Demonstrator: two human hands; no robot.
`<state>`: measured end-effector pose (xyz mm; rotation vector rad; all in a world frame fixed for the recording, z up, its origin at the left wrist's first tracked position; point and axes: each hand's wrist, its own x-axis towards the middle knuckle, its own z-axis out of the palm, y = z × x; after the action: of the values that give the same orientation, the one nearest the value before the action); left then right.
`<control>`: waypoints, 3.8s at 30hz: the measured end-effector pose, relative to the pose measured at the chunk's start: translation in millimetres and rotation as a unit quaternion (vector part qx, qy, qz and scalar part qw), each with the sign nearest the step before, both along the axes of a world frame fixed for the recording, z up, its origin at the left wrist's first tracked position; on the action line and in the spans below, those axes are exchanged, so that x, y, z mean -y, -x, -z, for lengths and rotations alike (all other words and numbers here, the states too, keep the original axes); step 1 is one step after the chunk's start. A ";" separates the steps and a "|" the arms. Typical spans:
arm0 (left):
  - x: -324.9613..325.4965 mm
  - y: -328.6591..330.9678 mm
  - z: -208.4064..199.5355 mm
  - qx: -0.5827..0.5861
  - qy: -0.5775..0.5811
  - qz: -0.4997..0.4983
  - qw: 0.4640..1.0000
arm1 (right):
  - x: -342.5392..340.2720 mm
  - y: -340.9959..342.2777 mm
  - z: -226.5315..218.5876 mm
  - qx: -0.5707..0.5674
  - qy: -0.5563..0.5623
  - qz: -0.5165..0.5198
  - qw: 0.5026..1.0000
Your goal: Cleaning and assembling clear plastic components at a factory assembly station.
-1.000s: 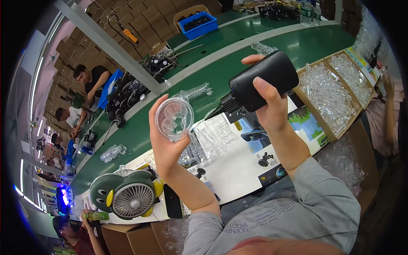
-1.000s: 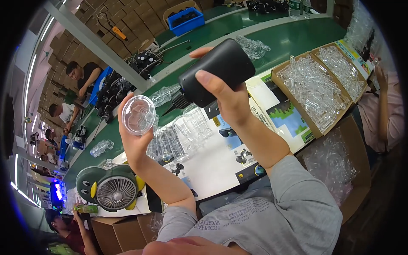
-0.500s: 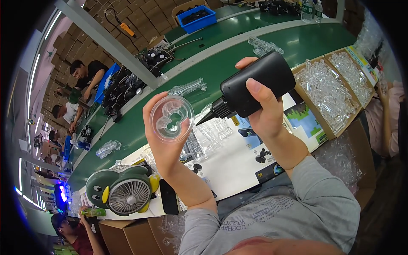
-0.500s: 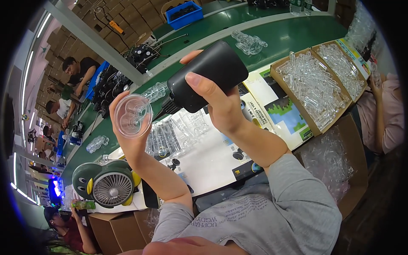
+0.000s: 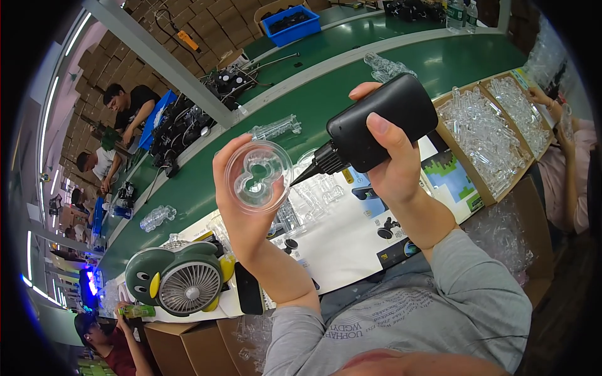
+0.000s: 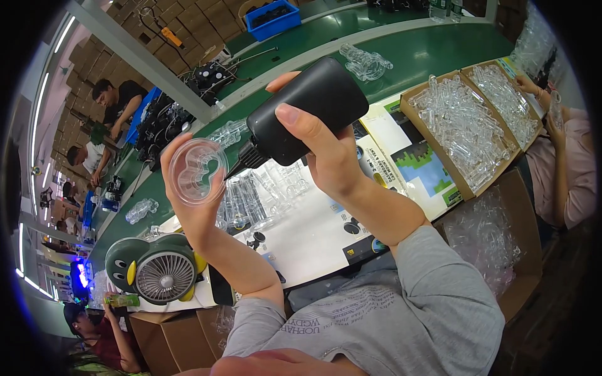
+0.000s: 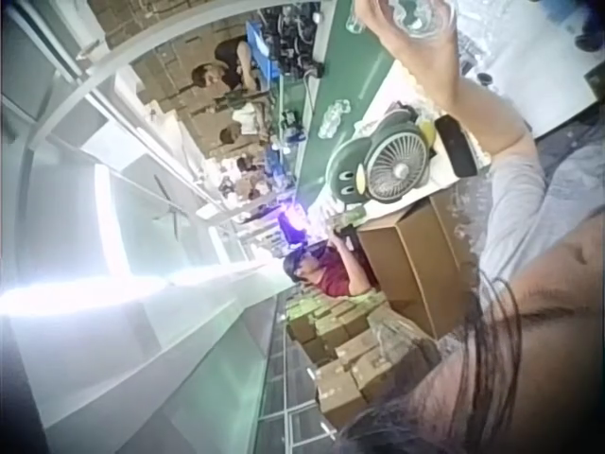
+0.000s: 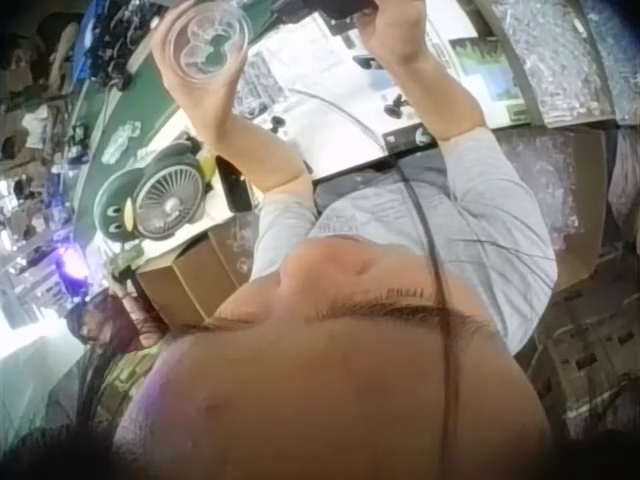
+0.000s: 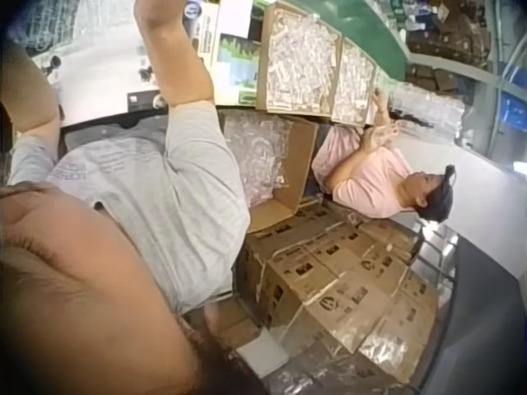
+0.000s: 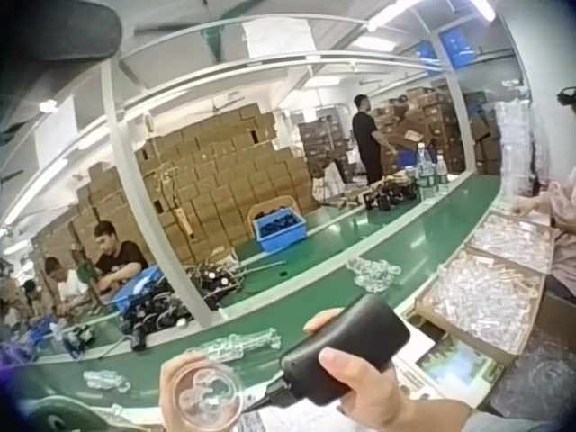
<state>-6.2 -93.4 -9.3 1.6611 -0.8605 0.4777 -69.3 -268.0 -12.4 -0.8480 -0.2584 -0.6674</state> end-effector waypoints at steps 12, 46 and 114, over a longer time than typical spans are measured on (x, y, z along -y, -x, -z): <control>-1.1 1.4 -1.8 0.018 -0.009 -0.002 1.000 | 0.5 0.8 0.0 -0.007 0.004 -0.001 1.000; -2.7 7.4 -3.6 0.044 -0.046 -0.005 0.998 | 12.7 -1.6 -1.6 0.012 0.009 0.040 0.999; -22.9 7.7 8.1 -0.159 0.094 0.216 0.959 | 14.7 6.3 -6.3 0.025 0.019 0.021 0.999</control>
<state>-13.9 -70.5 -17.3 1.2808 -0.8746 -0.0140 -75.6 -282.7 -6.0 -0.8762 -0.3001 -0.7264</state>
